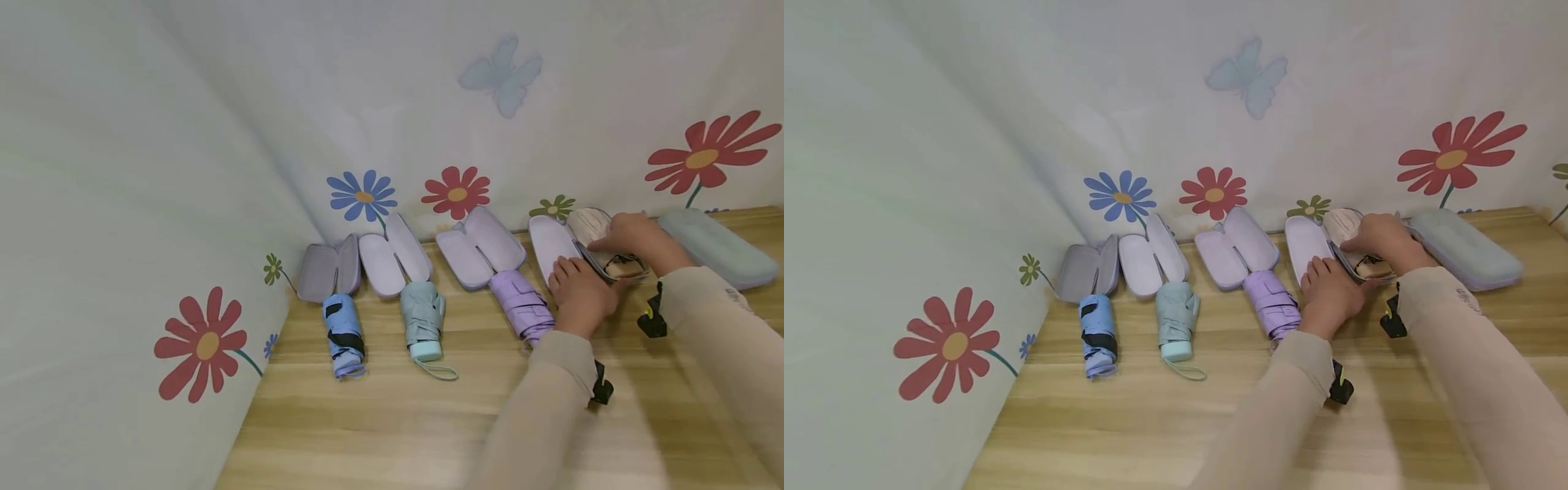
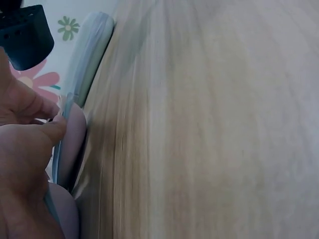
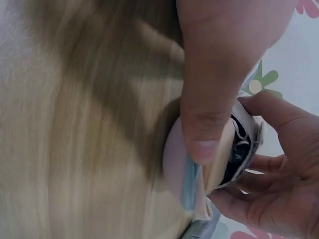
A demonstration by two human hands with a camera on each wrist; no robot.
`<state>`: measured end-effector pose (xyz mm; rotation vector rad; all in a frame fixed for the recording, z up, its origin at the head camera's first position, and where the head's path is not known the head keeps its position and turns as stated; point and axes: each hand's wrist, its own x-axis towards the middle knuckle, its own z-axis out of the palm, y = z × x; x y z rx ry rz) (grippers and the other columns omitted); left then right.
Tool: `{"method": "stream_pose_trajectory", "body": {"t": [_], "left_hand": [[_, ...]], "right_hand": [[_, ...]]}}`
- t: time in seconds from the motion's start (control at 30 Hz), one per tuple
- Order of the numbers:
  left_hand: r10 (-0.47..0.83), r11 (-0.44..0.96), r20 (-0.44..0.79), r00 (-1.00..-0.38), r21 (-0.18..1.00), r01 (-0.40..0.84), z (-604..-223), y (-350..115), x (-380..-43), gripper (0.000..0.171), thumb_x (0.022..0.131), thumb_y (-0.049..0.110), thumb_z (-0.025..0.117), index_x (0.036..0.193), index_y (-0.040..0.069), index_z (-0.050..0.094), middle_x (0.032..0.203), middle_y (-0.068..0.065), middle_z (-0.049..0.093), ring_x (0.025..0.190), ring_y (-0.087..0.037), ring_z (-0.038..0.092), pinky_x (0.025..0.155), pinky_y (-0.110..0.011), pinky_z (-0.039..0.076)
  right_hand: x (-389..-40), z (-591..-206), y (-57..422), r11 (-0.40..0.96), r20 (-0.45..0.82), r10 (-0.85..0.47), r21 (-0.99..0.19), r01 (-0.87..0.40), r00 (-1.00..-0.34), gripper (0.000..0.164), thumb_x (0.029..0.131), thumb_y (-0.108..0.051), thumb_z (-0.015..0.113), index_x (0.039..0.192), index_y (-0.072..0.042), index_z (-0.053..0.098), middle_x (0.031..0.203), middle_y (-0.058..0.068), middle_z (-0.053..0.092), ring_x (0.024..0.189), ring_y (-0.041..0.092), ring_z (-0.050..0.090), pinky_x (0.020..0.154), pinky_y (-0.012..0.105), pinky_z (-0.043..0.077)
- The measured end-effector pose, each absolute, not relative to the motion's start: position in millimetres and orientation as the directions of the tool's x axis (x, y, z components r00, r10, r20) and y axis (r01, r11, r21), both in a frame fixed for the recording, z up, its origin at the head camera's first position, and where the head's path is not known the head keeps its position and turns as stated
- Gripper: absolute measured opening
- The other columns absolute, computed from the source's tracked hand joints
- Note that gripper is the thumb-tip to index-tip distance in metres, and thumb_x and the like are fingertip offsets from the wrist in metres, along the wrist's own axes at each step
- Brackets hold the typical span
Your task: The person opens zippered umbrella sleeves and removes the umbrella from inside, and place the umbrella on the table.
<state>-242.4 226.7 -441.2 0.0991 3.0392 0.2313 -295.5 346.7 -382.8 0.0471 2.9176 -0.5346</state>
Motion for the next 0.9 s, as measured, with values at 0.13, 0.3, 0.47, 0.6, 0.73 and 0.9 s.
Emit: {"method": "stream_pose_trajectory", "body": {"t": [0.13,0.3,0.47,0.6,0.73,0.9], "left_hand": [[0.076,0.981,-0.068,-0.995,0.182,0.062,-445.0,226.5,-229.4,0.094,0.086,0.087,0.039,0.158,0.027,0.034,0.161,0.006,0.03,0.149,-0.009,0.028,0.117,-0.031,0.028],[0.084,0.977,-0.061,-0.995,0.203,0.07,-448.5,226.7,-223.5,0.091,0.088,0.084,0.042,0.157,0.025,0.035,0.161,0.004,0.031,0.149,-0.01,0.029,0.117,-0.032,0.028],[0.067,0.982,-0.078,-0.995,0.18,0.052,-455.3,230.1,-224.0,0.09,0.088,0.082,0.046,0.157,0.025,0.035,0.162,0.004,0.029,0.149,-0.01,0.028,0.117,-0.032,0.027],[0.043,0.986,-0.075,-0.996,0.162,0.03,-457.3,233.3,-226.7,0.089,0.09,0.081,0.045,0.157,0.023,0.034,0.162,0.002,0.028,0.149,-0.012,0.027,0.117,-0.033,0.026],[0.029,0.99,-0.054,-0.998,0.139,0.021,-456.0,232.5,-233.6,0.087,0.092,0.078,0.043,0.157,0.022,0.032,0.162,0.001,0.028,0.149,-0.014,0.026,0.117,-0.034,0.025],[0.035,0.985,-0.067,-0.997,0.173,0.023,-448.4,225.5,-237.6,0.086,0.093,0.075,0.047,0.158,0.021,0.032,0.163,0.0,0.028,0.15,-0.015,0.026,0.118,-0.035,0.025]], "right_hand": [[-287.4,-395.8,351.4,0.921,-0.155,0.024,-0.382,0.082,-0.988,0.074,0.091,-0.038,0.07,0.113,0.028,0.043,0.098,0.038,0.054,0.083,0.044,0.053,0.077,0.057,0.049],[-284.8,-404.2,361.6,0.895,-0.085,0.043,-0.44,0.076,-0.995,0.072,0.089,-0.041,0.07,0.107,0.025,0.045,0.093,0.035,0.054,0.079,0.042,0.055,0.067,0.048,0.049],[-273.8,-391.3,369.1,0.883,-0.024,0.038,-0.468,0.045,-0.999,0.063,0.088,-0.041,0.073,0.098,0.015,0.047,0.082,0.026,0.054,0.069,0.035,0.054,0.056,0.038,0.044],[-254.0,-375.7,370.6,0.895,0.016,0.014,-0.447,0.006,-1.0,0.06,0.085,-0.039,0.078,0.092,0.01,0.045,0.075,0.02,0.051,0.063,0.03,0.052,0.052,0.035,0.041],[-224.0,-365.1,373.2,0.9,0.024,-0.002,-0.436,-0.012,-1.0,0.055,0.082,-0.036,0.081,0.086,0.008,0.047,0.069,0.015,0.051,0.059,0.026,0.051,0.051,0.036,0.041],[-179.6,-378.0,377.8,0.922,-0.036,-0.017,-0.387,-0.001,-0.999,0.056,0.083,-0.035,0.079,0.085,0.009,0.043,0.067,0.011,0.049,0.055,0.022,0.049,0.05,0.035,0.04]]}}
